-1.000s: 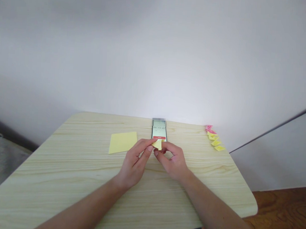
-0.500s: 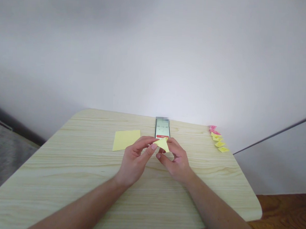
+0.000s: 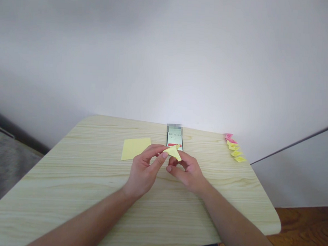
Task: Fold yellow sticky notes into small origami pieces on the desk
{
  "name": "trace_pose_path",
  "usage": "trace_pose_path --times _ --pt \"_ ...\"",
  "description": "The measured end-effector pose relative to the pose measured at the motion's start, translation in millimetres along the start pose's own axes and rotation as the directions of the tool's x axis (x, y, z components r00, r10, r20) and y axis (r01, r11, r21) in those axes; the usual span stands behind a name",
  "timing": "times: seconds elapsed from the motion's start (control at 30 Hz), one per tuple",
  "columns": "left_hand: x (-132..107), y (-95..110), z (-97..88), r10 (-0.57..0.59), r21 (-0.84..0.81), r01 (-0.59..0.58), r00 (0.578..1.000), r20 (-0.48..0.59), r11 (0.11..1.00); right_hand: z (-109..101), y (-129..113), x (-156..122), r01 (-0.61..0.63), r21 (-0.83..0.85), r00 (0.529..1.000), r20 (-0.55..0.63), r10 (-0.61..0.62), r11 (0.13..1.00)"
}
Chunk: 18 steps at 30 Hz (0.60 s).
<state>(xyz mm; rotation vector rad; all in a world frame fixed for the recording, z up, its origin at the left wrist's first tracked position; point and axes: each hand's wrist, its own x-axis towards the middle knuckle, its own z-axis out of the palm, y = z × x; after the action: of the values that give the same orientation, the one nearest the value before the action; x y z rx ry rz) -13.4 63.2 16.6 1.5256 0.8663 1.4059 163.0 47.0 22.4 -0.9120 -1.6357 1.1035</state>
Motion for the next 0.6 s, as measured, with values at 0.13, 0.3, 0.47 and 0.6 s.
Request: trace_pose_path --times 0.13,0.3,0.47,0.6 --pt "1 -2 0.4 -0.037 0.022 0.038 0.999 -0.028 0.999 -1 3 0 -0.025 0.083 1.000 -0.012 0.026 0.996" --pt "3 -5 0.2 -0.106 0.008 0.106 0.993 -0.048 0.994 -2 11 -2 0.029 0.124 0.974 -0.227 0.000 0.992" --pt "2 -7 2.8 -0.201 -0.062 0.198 0.979 -0.042 0.978 -2 12 -1 -0.013 0.020 0.935 -0.354 0.019 1.000" --pt "3 -5 5.3 -0.209 -0.080 0.204 0.976 -0.055 0.976 -2 9 0 -0.044 0.002 0.940 -0.339 0.042 0.999"
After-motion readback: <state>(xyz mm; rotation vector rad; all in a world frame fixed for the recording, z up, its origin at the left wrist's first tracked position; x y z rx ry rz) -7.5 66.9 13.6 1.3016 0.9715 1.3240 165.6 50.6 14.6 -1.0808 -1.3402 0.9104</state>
